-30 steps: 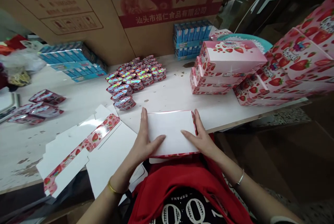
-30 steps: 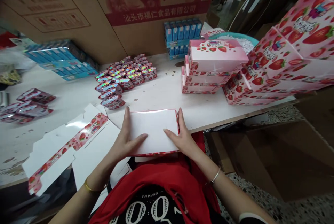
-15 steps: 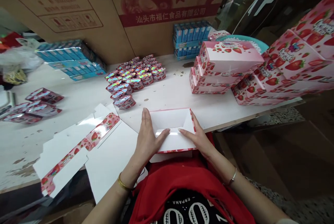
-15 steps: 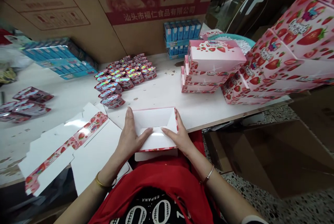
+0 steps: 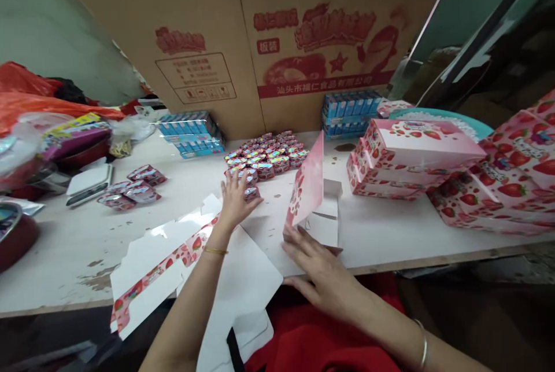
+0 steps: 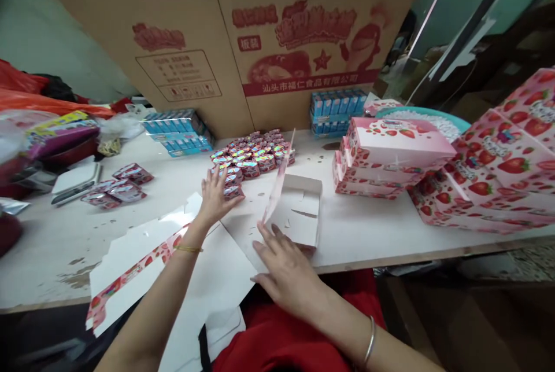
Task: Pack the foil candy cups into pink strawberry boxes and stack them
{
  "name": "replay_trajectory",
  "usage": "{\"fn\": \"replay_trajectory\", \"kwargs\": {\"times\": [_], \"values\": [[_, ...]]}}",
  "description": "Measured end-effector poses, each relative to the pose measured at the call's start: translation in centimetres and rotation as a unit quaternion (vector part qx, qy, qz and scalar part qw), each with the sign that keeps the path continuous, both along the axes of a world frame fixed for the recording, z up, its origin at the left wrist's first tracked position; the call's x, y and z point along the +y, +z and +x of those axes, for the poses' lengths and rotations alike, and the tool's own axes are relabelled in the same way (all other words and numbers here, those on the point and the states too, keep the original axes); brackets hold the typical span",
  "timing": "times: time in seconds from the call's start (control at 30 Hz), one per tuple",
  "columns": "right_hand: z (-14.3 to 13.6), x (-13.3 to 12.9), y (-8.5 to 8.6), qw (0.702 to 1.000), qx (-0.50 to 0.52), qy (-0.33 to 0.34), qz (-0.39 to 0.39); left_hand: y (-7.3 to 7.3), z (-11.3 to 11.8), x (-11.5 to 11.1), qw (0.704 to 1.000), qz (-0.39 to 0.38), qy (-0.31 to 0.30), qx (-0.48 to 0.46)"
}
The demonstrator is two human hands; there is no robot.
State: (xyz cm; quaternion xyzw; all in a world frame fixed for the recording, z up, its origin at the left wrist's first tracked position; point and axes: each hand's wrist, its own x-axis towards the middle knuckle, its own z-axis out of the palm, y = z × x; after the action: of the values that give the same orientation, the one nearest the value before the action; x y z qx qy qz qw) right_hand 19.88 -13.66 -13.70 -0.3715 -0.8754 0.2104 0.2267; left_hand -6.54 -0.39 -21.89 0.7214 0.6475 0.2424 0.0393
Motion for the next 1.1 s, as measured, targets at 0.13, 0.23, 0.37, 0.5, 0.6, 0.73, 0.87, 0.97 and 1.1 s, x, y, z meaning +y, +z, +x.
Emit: {"fn": "replay_trajectory", "kwargs": {"times": [0.13, 0.23, 0.37, 0.5, 0.6, 0.73, 0.87, 0.97, 1.1], "values": [[2.9, 3.9, -0.4, 0.984, 0.106, -0.138, 0.043, -1.8, -3.5, 1.5, 0.993, -0.074, 0.058, 0.071], [6.0, 9.4, -1.5, 0.967, 0.071, -0.223, 0.105, -2.8, -3.5, 1.8, 0.994, -0.048, 0.067, 0.070], [7.1, 17.0, -4.9, 0.961, -0.080, -0.252, 0.079, -2.8, -2.3, 2.0, 0.996, -0.017, 0.086, 0.012], [5.6, 20.2, -5.5, 0.930, -0.275, -0.242, -0.017, -1.6, -1.4, 1.3, 0.989, -0.044, 0.106, -0.089], [5.9, 19.2, -4.6, 0.916, -0.300, -0.258, -0.057, 0.5, -2.0, -1.4, 0.964, -0.066, 0.162, -0.199], [8.3, 15.4, -4.4, 0.901, -0.286, -0.301, -0.126, 5.3, -2.6, -6.6, 0.926, -0.106, 0.041, -0.360], [10.0, 11.7, -5.5, 0.929, -0.124, -0.303, -0.172, 9.2, 2.1, -7.6, 0.884, -0.162, -0.159, -0.408], [10.5, 9.9, -6.6, 0.933, -0.054, -0.318, -0.161, 8.9, 9.5, -4.1, 0.906, -0.188, -0.202, -0.321], [11.4, 8.3, -8.0, 0.930, -0.005, -0.339, -0.139, 5.5, 18.5, 1.4, 0.947, -0.165, -0.220, -0.164]]}}
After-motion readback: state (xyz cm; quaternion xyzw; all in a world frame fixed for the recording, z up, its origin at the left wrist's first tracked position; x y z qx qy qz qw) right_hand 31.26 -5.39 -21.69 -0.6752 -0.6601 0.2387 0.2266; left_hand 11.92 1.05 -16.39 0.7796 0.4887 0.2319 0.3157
